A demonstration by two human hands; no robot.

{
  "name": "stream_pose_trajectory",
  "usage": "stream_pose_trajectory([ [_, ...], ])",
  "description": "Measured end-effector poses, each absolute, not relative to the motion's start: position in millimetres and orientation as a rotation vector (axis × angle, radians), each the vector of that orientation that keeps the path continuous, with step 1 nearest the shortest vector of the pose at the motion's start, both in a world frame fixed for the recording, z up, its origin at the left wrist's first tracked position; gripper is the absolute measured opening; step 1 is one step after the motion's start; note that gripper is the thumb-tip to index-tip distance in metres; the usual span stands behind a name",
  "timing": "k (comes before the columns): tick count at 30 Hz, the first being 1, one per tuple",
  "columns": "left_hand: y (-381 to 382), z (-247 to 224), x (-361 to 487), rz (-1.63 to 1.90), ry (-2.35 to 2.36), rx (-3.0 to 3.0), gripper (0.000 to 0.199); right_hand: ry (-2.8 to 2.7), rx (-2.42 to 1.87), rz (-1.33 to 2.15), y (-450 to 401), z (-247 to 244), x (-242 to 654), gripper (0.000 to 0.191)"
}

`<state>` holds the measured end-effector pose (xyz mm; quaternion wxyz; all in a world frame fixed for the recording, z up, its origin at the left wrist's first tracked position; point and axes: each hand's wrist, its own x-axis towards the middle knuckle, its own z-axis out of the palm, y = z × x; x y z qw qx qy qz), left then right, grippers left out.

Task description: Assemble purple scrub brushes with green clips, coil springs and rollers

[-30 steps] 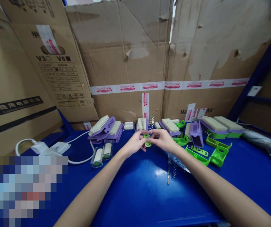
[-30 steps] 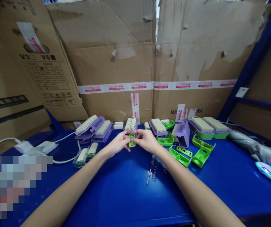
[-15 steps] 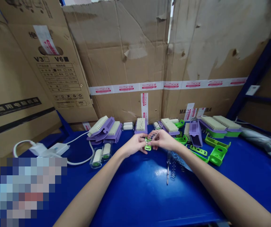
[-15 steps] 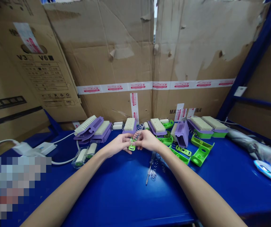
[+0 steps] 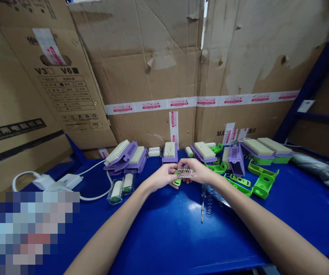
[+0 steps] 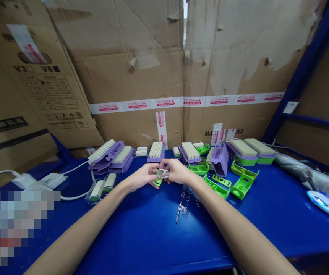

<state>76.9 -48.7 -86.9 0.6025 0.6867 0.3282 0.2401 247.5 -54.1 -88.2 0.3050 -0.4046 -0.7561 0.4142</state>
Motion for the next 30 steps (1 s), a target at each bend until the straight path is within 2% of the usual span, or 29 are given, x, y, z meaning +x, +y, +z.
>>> stream_pose_trajectory([
  [3,-48.9,-87.4,77.2,0.577,0.776,1.573,0.036,-2.018,-1.053,1.065,-54.0,-88.0,247.4,0.021],
  [7,-49.3,-84.0,77.3,0.597,0.811,1.511,0.038,-1.898,-1.016,1.198,-53.1,-88.7,247.0,0.028],
  [14,-46.4,-84.0,74.7,0.568,0.787,1.539,0.029,-1.881,-1.051,1.339,-51.1,-90.6,248.4,0.037],
  [19,-44.4,-90.7,73.5,0.514,0.788,1.506,0.040,-1.926,-1.138,1.291,-54.2,-88.9,251.5,0.048],
  [22,-44.8,-90.9,73.8,0.518,0.770,1.469,0.046,-1.917,-1.164,1.317,-55.1,-88.0,251.7,0.047],
  [30,-42.6,-86.6,75.8,0.717,0.750,1.326,0.039,-1.517,-1.054,1.365,-48.2,-91.1,243.0,0.032],
])
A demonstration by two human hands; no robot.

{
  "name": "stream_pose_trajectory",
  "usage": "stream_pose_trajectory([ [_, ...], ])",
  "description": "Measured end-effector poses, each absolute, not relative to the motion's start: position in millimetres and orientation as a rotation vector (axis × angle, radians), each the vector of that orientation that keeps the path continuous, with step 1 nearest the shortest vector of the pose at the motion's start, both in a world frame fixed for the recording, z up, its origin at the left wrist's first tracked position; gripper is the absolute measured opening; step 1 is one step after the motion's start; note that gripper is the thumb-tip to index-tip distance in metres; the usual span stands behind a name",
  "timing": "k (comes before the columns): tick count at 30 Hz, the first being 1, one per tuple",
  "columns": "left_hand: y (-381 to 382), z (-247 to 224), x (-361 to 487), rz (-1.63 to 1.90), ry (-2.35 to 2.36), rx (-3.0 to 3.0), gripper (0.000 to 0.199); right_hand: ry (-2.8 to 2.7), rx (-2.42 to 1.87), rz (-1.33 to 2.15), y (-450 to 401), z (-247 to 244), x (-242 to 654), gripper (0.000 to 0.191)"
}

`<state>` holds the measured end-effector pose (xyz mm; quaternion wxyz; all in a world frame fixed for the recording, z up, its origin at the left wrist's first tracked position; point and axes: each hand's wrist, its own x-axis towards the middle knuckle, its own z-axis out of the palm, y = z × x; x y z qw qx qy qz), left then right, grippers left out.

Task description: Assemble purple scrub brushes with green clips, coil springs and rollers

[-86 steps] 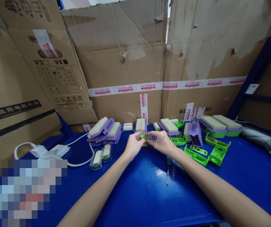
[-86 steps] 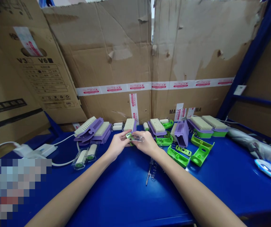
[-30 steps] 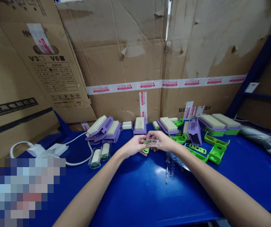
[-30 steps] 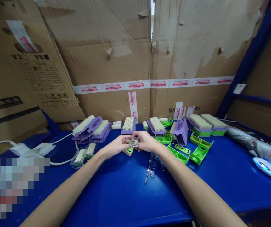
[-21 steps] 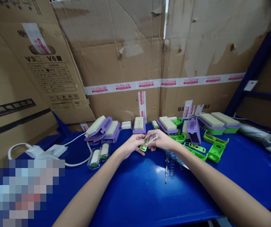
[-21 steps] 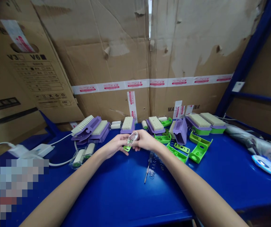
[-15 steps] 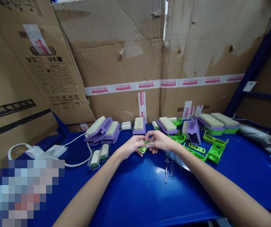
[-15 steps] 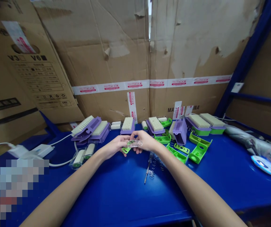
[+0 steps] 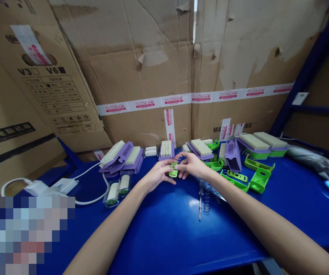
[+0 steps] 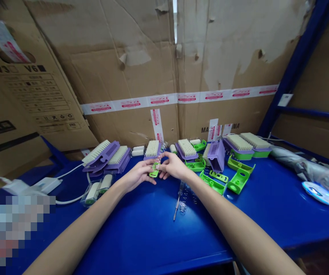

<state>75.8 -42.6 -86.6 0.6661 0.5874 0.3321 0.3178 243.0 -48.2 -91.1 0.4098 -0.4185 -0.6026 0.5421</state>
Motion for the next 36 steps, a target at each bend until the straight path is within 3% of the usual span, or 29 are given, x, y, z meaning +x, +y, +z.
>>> stream_pose_trajectory([
  [18,-44.8,-90.3,74.3,0.798,0.638,1.349,0.052,-1.282,-0.975,1.385,-48.0,-92.4,240.7,0.042],
  [36,-45.3,-88.8,76.1,0.827,0.613,1.243,0.051,-1.156,-1.011,1.429,-51.2,-89.3,237.5,0.033],
])
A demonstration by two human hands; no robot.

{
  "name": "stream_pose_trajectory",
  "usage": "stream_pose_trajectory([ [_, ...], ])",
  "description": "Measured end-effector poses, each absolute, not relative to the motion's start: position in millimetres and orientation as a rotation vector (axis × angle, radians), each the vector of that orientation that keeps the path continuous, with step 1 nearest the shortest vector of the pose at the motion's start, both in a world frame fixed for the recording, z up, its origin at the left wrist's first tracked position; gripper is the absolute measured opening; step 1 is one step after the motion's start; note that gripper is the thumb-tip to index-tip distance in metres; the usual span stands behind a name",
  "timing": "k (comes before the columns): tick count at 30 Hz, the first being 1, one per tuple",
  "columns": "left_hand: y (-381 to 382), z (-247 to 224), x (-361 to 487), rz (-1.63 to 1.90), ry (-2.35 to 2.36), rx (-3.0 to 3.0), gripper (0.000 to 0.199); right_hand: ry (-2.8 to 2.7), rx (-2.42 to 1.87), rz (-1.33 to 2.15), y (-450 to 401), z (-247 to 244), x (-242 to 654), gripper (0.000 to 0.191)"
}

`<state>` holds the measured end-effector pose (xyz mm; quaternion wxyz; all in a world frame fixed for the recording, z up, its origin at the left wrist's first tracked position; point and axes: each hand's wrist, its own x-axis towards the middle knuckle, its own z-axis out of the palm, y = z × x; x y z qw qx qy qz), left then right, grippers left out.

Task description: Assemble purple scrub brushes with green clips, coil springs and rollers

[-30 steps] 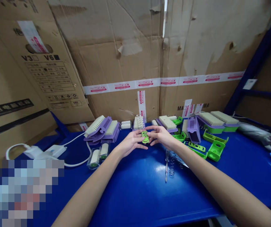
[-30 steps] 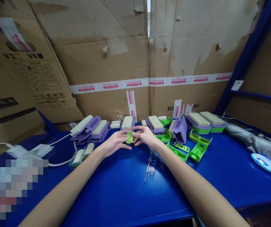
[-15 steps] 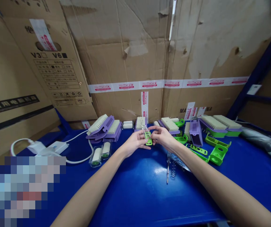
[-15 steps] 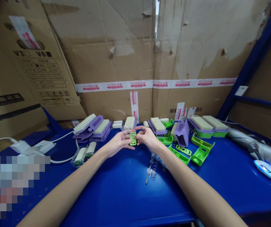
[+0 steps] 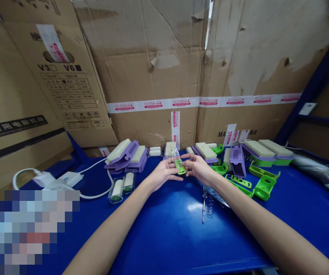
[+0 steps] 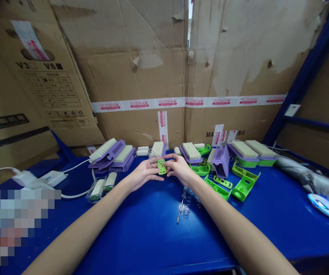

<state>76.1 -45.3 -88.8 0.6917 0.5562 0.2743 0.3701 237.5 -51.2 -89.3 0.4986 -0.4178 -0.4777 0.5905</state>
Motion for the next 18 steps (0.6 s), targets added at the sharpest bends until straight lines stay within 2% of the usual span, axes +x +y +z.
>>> stream_pose_trajectory([
  [11,-43.5,-92.7,77.4,0.848,0.580,1.285,0.049,-1.095,-1.007,1.502,-46.6,-94.0,239.7,0.026],
  [18,-44.9,-91.3,78.0,0.842,0.589,1.293,0.051,-1.068,-0.944,1.576,-47.5,-92.2,241.4,0.027],
])
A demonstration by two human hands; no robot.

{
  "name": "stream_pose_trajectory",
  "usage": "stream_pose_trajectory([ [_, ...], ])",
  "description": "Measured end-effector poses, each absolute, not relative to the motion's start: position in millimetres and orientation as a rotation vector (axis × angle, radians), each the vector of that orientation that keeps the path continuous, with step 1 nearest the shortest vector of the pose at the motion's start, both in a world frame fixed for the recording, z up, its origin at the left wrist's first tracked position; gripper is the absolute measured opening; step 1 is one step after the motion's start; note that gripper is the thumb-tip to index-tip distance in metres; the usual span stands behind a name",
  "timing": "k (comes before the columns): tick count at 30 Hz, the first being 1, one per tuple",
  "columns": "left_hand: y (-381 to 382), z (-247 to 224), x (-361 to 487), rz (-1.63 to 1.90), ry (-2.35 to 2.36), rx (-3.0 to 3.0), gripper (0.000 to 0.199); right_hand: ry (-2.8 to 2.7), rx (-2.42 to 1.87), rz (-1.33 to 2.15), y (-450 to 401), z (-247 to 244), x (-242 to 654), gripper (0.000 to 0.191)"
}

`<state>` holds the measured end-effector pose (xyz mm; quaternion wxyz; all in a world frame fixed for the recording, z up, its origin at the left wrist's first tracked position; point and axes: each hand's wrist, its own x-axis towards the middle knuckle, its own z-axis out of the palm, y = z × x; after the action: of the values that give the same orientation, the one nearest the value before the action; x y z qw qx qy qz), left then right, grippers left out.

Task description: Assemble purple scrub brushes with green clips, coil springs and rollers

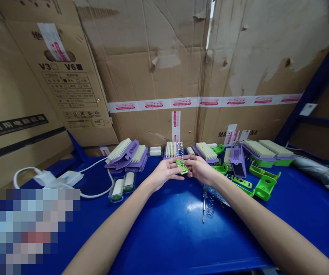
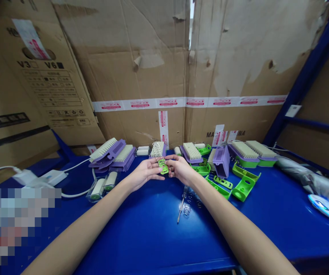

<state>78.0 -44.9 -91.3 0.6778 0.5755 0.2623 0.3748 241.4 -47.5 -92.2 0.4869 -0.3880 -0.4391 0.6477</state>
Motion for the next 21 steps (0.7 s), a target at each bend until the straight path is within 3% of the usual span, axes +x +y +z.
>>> stream_pose_trajectory([
  [8,-44.0,-91.2,80.3,0.911,0.766,1.362,0.053,-1.071,-0.954,1.501,-48.6,-90.0,239.0,0.028],
  [21,-40.0,-93.5,79.8,0.921,0.854,1.537,0.034,-1.210,-1.087,1.469,-49.5,-90.5,238.0,0.014],
])
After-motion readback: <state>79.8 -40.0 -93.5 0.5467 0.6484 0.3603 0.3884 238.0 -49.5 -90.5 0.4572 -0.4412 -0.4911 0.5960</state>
